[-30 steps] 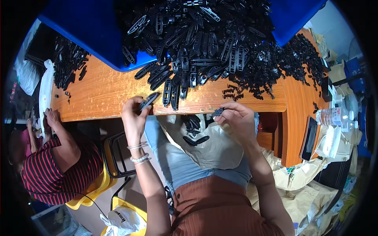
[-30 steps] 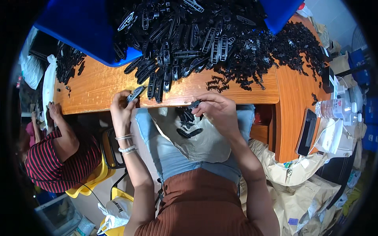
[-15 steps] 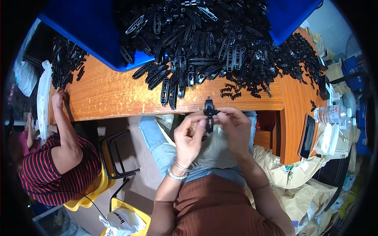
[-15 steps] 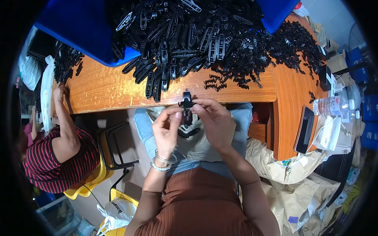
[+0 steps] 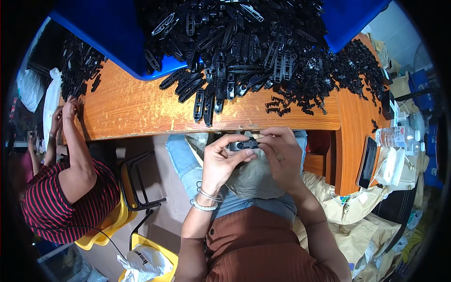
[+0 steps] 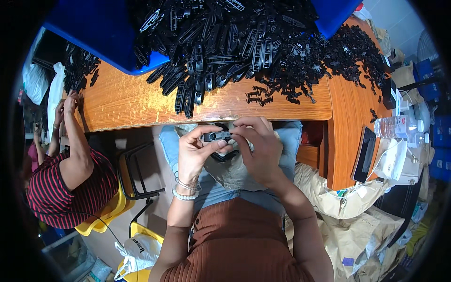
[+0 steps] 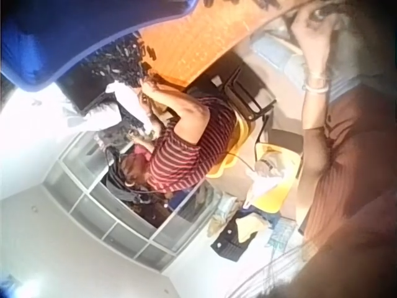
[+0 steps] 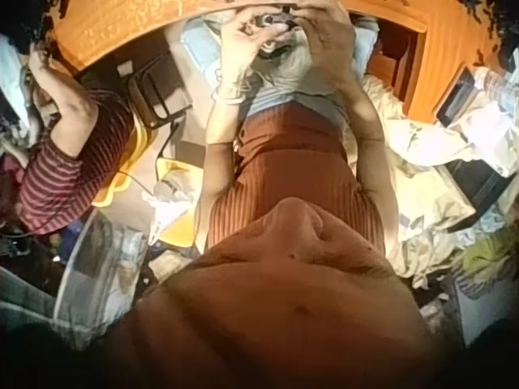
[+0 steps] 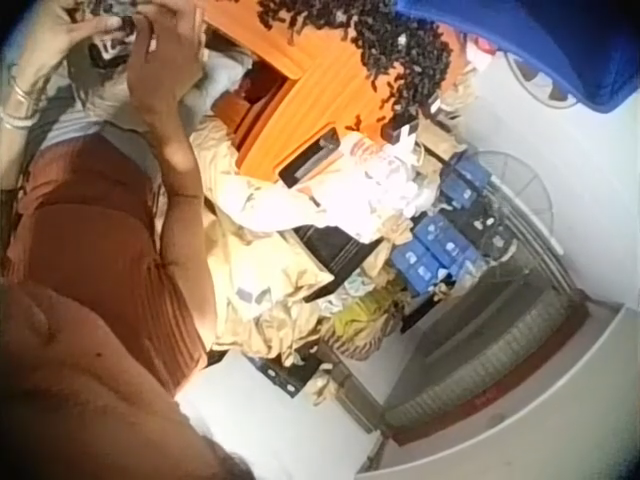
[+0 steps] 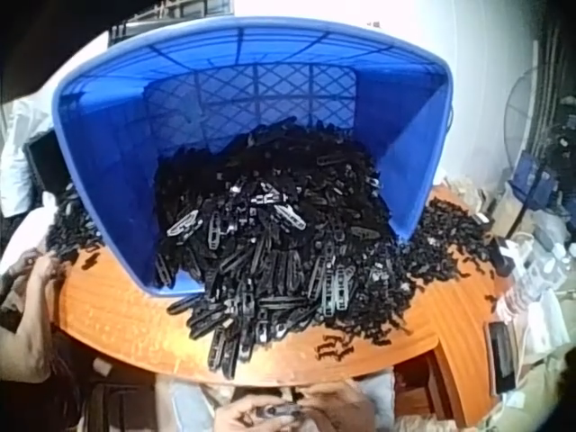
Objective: Assembling small black plastic components by hand at a workbench.
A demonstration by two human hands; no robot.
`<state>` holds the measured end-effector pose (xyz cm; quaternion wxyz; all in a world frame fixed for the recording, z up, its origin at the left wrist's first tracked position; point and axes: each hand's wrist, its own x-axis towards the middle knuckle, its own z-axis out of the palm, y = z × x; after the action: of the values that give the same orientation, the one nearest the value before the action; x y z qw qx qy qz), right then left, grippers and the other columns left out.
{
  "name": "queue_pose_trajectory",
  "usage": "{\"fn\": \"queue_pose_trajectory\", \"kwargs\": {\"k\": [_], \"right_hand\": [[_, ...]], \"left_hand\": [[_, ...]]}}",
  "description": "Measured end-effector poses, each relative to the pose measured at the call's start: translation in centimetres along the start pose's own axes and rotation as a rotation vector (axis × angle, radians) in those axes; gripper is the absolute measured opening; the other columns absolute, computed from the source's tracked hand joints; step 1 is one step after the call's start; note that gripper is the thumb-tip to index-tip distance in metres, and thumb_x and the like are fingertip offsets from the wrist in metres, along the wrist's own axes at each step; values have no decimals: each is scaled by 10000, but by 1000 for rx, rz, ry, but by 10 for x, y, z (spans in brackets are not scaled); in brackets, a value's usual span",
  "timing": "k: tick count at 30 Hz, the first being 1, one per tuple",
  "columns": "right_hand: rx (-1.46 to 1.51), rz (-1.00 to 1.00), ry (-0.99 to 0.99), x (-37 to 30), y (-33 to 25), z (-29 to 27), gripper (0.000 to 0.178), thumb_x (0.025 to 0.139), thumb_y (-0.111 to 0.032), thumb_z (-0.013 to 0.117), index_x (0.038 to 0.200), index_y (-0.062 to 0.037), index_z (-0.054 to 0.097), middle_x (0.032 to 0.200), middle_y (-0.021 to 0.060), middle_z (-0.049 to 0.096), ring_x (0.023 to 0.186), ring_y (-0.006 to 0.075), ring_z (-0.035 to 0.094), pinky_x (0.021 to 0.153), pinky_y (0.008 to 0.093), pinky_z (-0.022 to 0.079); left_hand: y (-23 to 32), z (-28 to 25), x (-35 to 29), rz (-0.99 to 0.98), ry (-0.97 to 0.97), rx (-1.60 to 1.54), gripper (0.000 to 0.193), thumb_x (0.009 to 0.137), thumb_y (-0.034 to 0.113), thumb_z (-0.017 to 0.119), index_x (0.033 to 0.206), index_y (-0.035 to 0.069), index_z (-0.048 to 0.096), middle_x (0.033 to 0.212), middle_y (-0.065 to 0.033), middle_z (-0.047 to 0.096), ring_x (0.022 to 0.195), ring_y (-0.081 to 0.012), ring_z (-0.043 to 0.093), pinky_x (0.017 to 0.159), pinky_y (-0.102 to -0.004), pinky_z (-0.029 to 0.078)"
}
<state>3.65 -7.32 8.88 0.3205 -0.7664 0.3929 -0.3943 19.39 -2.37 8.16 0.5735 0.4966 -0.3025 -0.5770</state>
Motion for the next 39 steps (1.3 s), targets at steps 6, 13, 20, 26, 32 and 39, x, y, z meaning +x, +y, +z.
{"fn": "queue_pose_trajectory", "kwargs": {"k": [6,13,20,26,32,39], "right_hand": [[367,334,-123,0,1,3,197,793,-28,649,988,1,645,905,83,604,815,152,534,737,260,424],[157,208,-261,-8,14,-2,215,808,-113,662,1000,-18,651,906,97,637,790,189,599,697,283,461],[-451,-192,161,25,55,-27,134,773,14,618,905,15,640,904,124,600,816,285,568,717,356,458],[-585,-219,191,26,74,-23,130,758,42,631,884,23,611,890,133,584,805,301,550,723,359,447],[-494,-242,172,18,78,-20,115,737,66,630,830,19,581,832,124,596,780,287,558,692,362,448],[-389,-261,216,13,77,-16,124,741,78,601,852,23,589,845,135,602,779,295,567,685,352,461]], "left_hand": [[-8,-4,1,152,-4,73,152,803,-96,622,950,-60,611,832,-88,646,703,-131,658,624,-207,542],[-13,-15,-6,46,-90,115,200,869,29,602,1058,-29,630,785,-99,674,662,-96,635,599,-194,498],[5,-45,7,375,189,629,74,803,38,663,858,-9,677,819,-94,658,723,-161,601,664,-284,474],[10,-64,56,548,632,1112,192,802,109,678,928,-33,647,776,-136,645,640,-188,610,621,-301,479],[29,-63,64,312,526,1268,297,760,177,659,990,-10,632,881,-198,649,770,-337,640,685,-404,487],[32,-71,66,517,388,1390,371,806,118,615,1160,48,527,902,-170,622,799,-323,610,686,-387,488]]}}
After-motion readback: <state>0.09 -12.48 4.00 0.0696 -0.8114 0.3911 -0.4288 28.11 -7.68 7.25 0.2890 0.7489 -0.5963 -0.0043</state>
